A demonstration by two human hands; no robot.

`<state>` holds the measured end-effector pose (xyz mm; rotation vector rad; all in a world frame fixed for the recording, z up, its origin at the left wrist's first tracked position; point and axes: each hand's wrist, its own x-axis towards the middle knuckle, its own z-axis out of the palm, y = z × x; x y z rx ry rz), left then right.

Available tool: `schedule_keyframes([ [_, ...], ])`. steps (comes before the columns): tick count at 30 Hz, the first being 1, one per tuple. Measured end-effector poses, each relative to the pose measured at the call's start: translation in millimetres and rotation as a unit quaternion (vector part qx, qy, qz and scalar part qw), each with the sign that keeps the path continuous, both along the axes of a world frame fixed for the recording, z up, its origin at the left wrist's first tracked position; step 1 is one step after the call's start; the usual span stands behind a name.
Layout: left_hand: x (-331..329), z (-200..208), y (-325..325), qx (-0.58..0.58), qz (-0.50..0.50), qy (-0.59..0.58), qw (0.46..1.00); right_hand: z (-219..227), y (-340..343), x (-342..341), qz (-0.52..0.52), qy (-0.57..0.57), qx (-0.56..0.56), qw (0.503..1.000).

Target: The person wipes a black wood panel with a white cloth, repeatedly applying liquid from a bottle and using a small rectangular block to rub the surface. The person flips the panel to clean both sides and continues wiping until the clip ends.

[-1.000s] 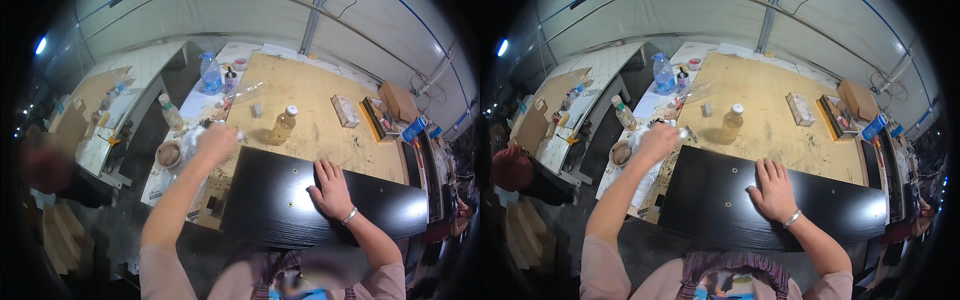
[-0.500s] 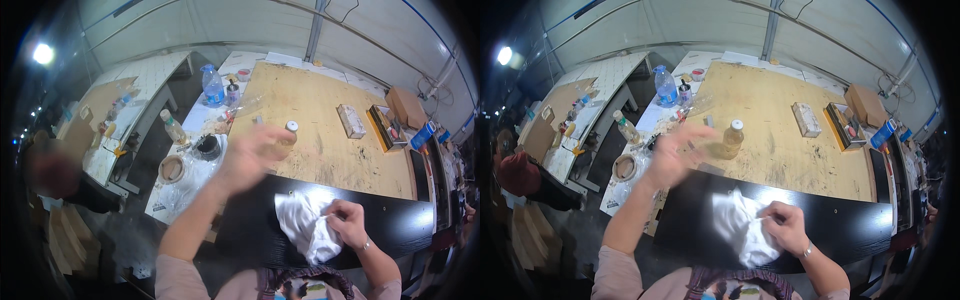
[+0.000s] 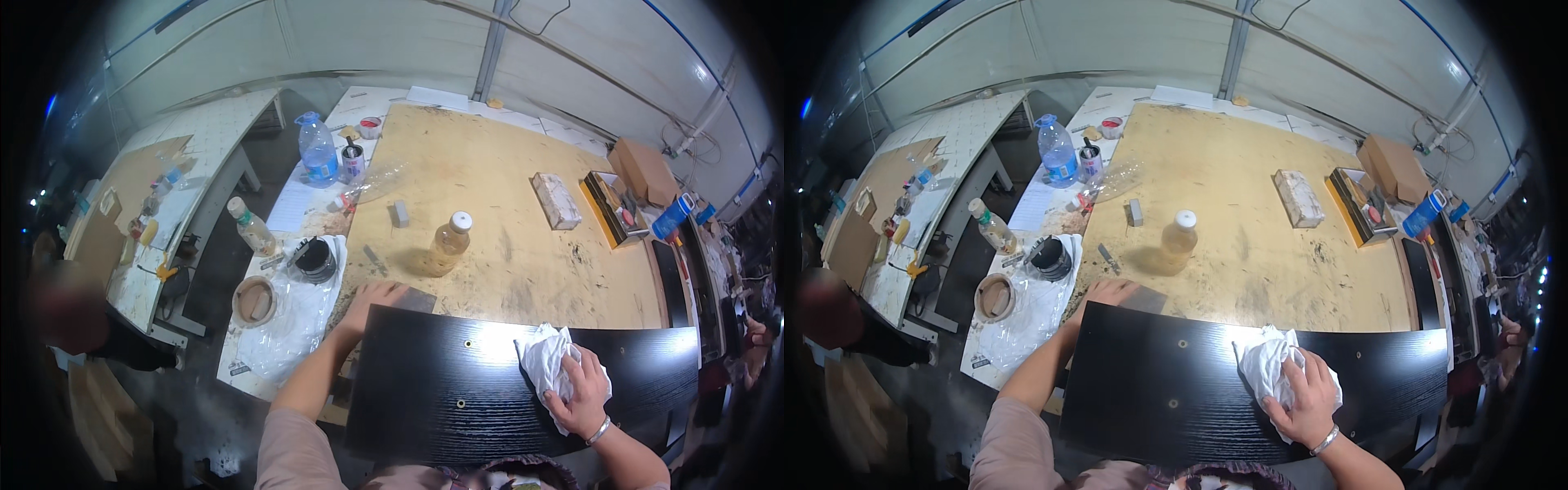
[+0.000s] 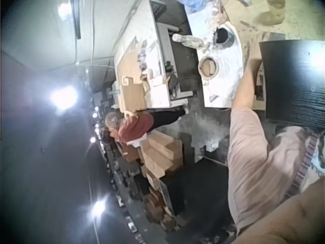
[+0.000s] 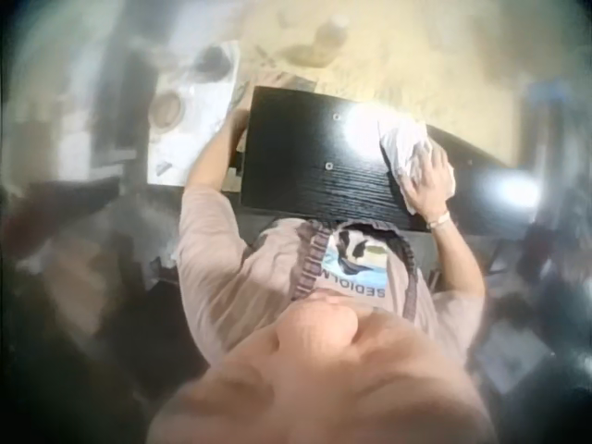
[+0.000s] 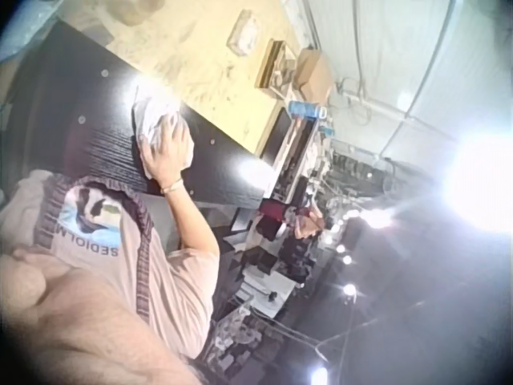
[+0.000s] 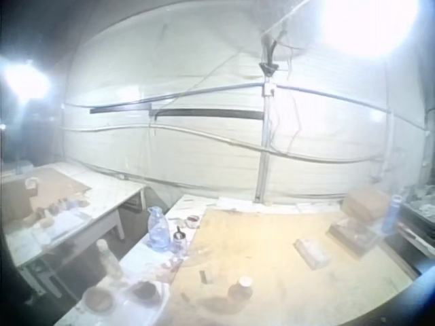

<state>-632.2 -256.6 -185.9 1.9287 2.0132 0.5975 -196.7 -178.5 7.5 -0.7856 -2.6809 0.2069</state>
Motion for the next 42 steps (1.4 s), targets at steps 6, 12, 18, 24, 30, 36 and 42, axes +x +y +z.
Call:
schedule_keyframes([
  [6, -2.3, -6.5, 8.0, 0.130, -0.031, 0.108, 0.985, -0.9, 0.5, -3.5, 0.018, 0.021, 0.012, 1.000],
  [12, -25.9, 50.2, -19.7, 0.092, 0.177, -0.091, 0.976, 0.9, -2.2, -6.3, 0.016, 0.016, 0.016, 1.000],
  [18, -14.6, 141.2, -111.9, 0.112, 0.025, -0.238, 0.964, -3.1, -2.1, -2.7, 0.017, 0.031, 0.019, 0.999],
  [24, -15.8, 137.2, -114.1, 0.107, 0.111, -0.317, 0.936, -2.1, -2.2, -2.1, 0.014, 0.034, 0.024, 0.999],
  [30, -19.6, 138.4, -123.7, 0.105, 0.175, -0.239, 0.949, -5.1, -2.1, -4.9, 0.028, 0.044, 0.029, 0.998],
  [36, 90.4, 149.9, -240.9, 0.227, 0.062, -0.181, 0.955, -12.3, -4.6, 3.6, -0.018, 0.031, 0.034, 0.999],
  [42, 142.7, 89.6, -326.7, 0.225, 0.392, -0.231, 0.862, -11.8, -19.1, -4.5, -0.049, 0.048, 0.032, 0.997],
])
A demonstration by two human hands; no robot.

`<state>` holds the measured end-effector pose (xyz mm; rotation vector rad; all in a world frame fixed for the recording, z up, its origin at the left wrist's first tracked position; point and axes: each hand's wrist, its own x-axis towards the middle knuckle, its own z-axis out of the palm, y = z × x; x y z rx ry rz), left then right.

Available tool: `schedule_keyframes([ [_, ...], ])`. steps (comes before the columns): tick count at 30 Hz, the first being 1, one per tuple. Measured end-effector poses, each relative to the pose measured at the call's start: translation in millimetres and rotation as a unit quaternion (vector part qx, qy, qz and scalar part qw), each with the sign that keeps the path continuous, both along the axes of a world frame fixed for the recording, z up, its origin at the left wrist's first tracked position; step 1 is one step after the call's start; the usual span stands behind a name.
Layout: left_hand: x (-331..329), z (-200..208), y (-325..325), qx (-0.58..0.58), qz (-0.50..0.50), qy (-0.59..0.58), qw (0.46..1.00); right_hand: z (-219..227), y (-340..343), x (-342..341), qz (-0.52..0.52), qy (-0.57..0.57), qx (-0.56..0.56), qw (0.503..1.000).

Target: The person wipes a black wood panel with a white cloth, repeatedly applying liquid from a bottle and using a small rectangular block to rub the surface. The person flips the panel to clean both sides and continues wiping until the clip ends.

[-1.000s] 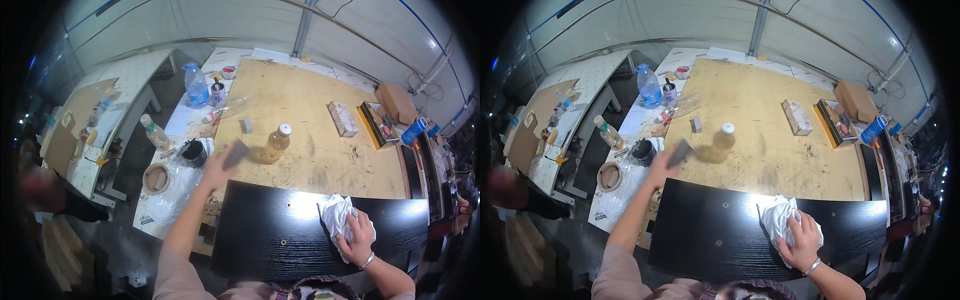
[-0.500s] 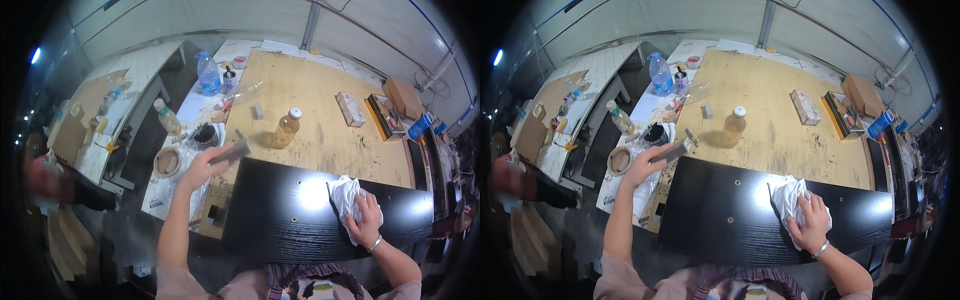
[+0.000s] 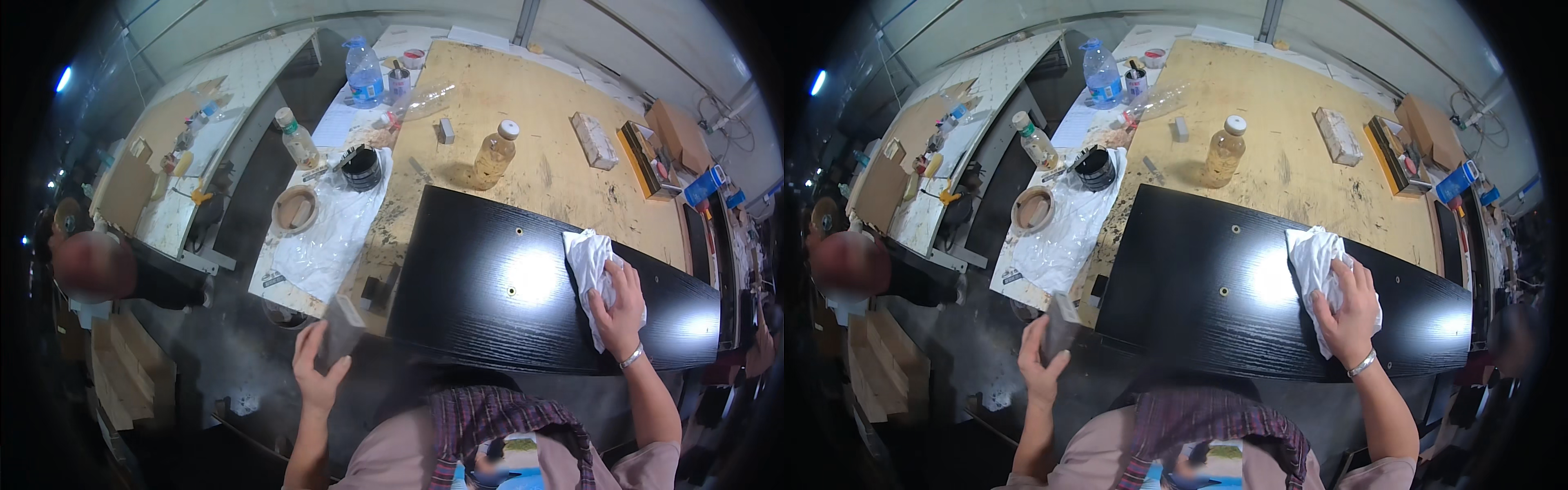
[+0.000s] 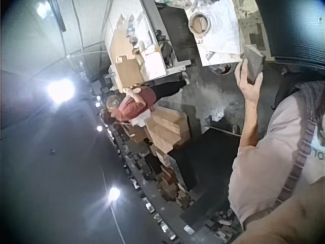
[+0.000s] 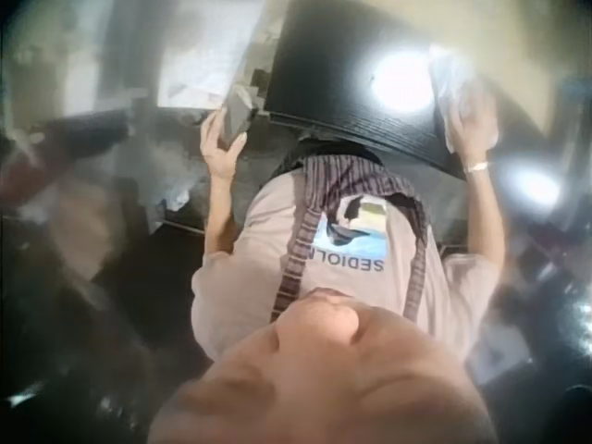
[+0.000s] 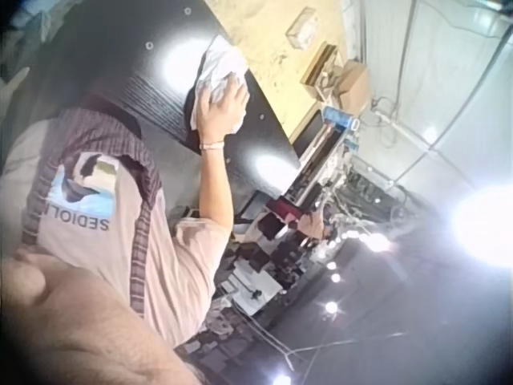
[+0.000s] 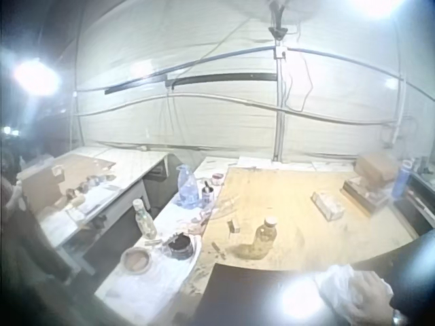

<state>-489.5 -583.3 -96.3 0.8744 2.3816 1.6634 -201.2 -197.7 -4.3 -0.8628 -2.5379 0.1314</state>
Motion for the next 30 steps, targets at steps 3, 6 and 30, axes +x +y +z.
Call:
schedule_keyframes([
  [3, -8.5, 38.8, 19.6, 0.058, -0.072, 0.131, 0.987, 2.6, -19.9, -7.8, 0.014, 0.005, -0.042, 0.999],
  [6, -11.1, 91.9, 52.6, 0.056, -0.157, 0.233, 0.958, 55.6, -61.9, -39.0, 0.121, 0.048, -0.012, 0.991],
  [30, 163.7, 112.0, 354.7, -0.314, -0.327, 0.264, 0.851, 9.5, 247.7, 374.6, -0.369, 0.069, -0.018, 0.927],
])
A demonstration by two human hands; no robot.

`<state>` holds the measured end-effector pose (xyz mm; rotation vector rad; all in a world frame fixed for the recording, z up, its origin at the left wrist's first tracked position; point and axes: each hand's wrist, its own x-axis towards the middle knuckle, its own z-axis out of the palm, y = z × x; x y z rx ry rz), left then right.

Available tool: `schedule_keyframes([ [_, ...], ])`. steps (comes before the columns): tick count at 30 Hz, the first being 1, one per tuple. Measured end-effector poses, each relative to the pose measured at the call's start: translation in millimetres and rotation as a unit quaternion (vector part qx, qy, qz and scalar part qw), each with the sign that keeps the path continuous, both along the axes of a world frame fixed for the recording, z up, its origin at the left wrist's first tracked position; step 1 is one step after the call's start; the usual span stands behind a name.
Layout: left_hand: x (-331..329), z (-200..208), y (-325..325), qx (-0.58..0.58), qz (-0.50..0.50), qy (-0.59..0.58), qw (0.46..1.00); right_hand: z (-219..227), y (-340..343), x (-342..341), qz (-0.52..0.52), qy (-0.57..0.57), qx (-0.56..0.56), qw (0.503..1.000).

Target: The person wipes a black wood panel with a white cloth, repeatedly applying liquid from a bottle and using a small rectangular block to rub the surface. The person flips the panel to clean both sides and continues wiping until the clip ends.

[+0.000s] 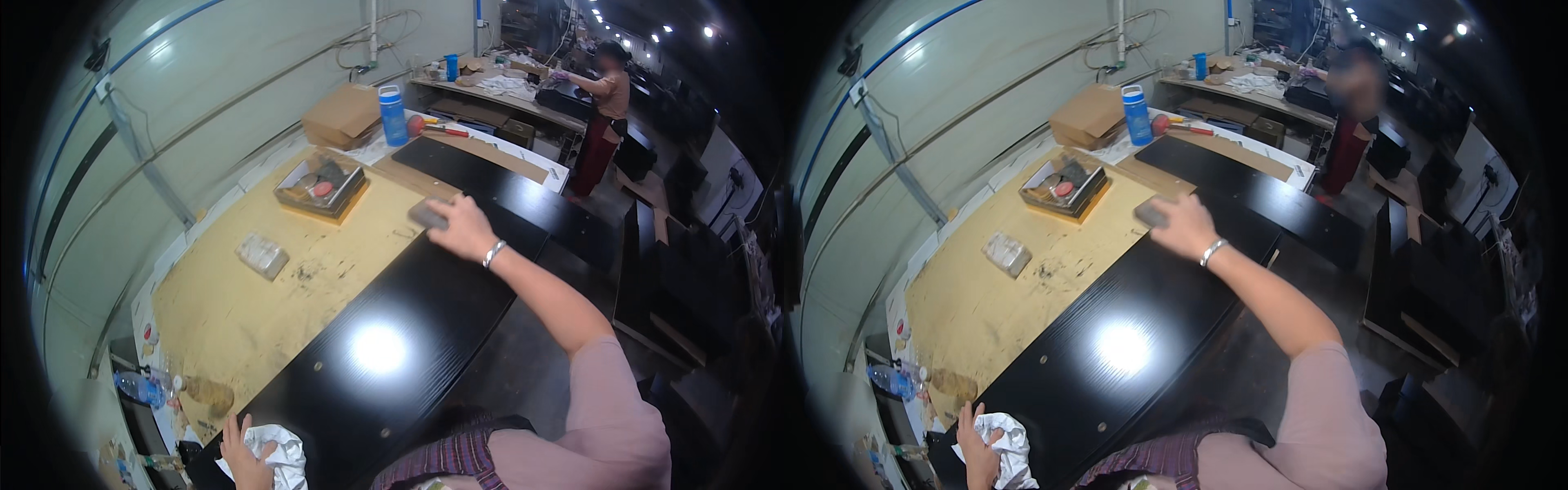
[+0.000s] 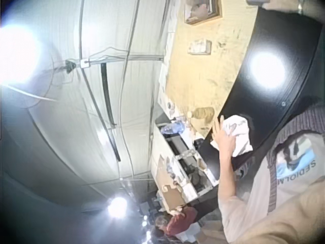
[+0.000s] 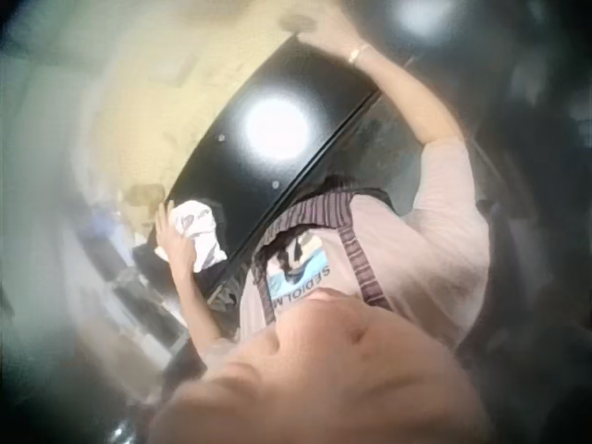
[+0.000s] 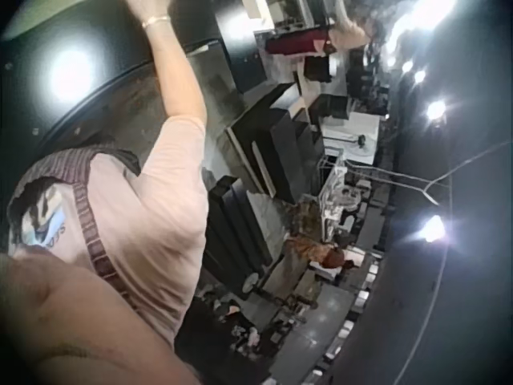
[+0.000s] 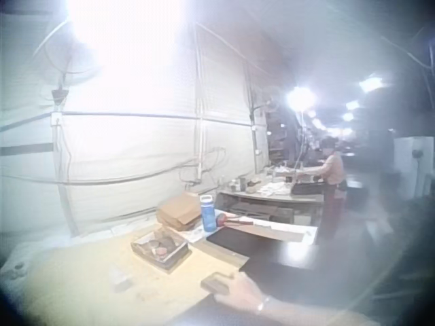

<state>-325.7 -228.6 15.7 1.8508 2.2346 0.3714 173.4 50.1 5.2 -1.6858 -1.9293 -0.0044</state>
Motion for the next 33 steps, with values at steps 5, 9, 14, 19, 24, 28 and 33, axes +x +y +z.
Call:
schedule_keyframes([
  [5, 40.1, -19.5, 48.8, 0.045, -0.050, 0.016, 0.998, 3.0, 79.9, 92.7, -0.092, 0.007, -0.111, 0.990],
  [9, 81.1, -22.7, 84.6, 0.056, -0.018, -0.020, 0.998, -3.9, 112.4, 148.3, -0.081, 0.092, -0.131, 0.984],
  [14, 95.8, -24.8, 106.4, 0.019, 0.026, -0.047, 0.998, -10.9, 117.5, 136.2, -0.018, 0.172, -0.193, 0.966],
  [19, 85.9, -42.4, 102.1, 0.140, -0.003, -0.107, 0.984, -13.9, 102.5, 152.4, 0.019, 0.192, -0.177, 0.965],
  [24, 73.1, -51.3, 102.4, 0.165, -0.034, -0.064, 0.984, -7.1, 33.1, 194.0, -0.039, 0.179, -0.173, 0.968],
  [28, 91.5, -22.9, 94.0, 0.086, -0.085, -0.013, 0.993, -43.5, -73.3, 201.5, -0.019, 0.281, -0.054, 0.958],
  [33, 96.6, -22.7, 98.9, 0.101, -0.072, -0.073, 0.990, -81.8, -130.4, 213.6, -0.142, 0.344, 0.065, 0.926],
])
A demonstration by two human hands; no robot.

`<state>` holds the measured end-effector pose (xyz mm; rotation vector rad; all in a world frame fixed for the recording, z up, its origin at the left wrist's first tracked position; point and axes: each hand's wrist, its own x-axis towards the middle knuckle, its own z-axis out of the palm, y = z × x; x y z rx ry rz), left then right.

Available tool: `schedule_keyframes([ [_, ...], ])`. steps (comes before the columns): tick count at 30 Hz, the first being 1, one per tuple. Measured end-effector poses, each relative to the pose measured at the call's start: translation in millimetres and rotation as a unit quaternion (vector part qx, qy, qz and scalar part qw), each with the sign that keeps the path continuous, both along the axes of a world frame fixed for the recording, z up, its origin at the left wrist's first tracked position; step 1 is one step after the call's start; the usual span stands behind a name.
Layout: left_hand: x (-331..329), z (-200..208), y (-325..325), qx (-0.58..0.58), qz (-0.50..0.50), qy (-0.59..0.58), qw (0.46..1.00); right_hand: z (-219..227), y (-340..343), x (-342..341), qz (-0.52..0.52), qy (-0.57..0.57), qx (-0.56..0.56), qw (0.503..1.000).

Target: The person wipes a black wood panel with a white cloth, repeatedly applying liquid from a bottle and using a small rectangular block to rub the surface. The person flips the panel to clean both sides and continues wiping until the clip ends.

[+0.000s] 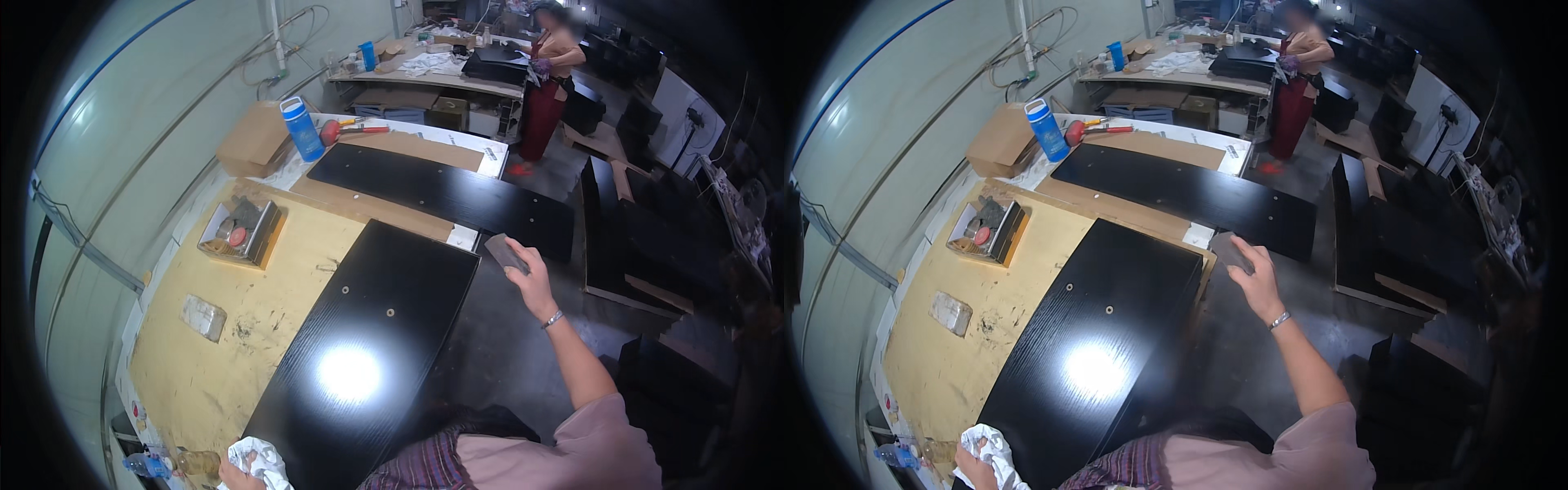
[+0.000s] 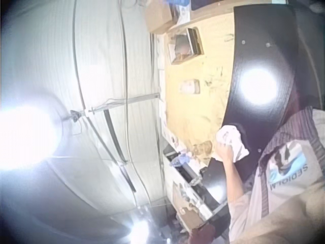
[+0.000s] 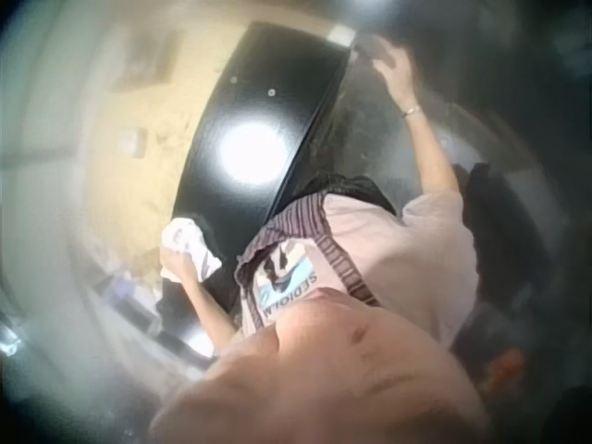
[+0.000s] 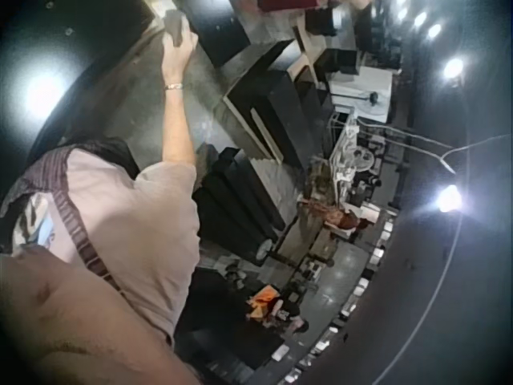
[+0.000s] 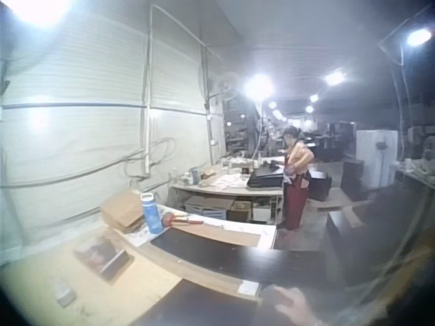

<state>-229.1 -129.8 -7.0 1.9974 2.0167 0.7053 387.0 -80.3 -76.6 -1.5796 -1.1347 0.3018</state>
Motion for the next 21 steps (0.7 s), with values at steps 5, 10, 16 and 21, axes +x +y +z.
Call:
schedule_keyframes([
  [5, -28.4, -30.9, 2.7, 0.059, 0.045, -0.034, 0.997, 29.5, 8.1, -46.6, 0.056, -0.146, 0.055, 0.986],
  [10, -28.2, -34.2, 9.6, 0.060, 0.013, -0.032, 0.998, 59.5, 12.5, -108.5, 0.146, -0.226, 0.096, 0.958],
  [16, -6.0, -7.4, -5.5, 0.022, 0.063, 0.019, 0.998, 86.6, 26.9, -182.8, 0.251, -0.181, 0.110, 0.944],
  [21, 75.2, 54.8, -19.7, 0.049, -0.180, -0.166, 0.968, 110.6, 2.9, -280.1, 0.512, -0.099, 0.153, 0.840],
])
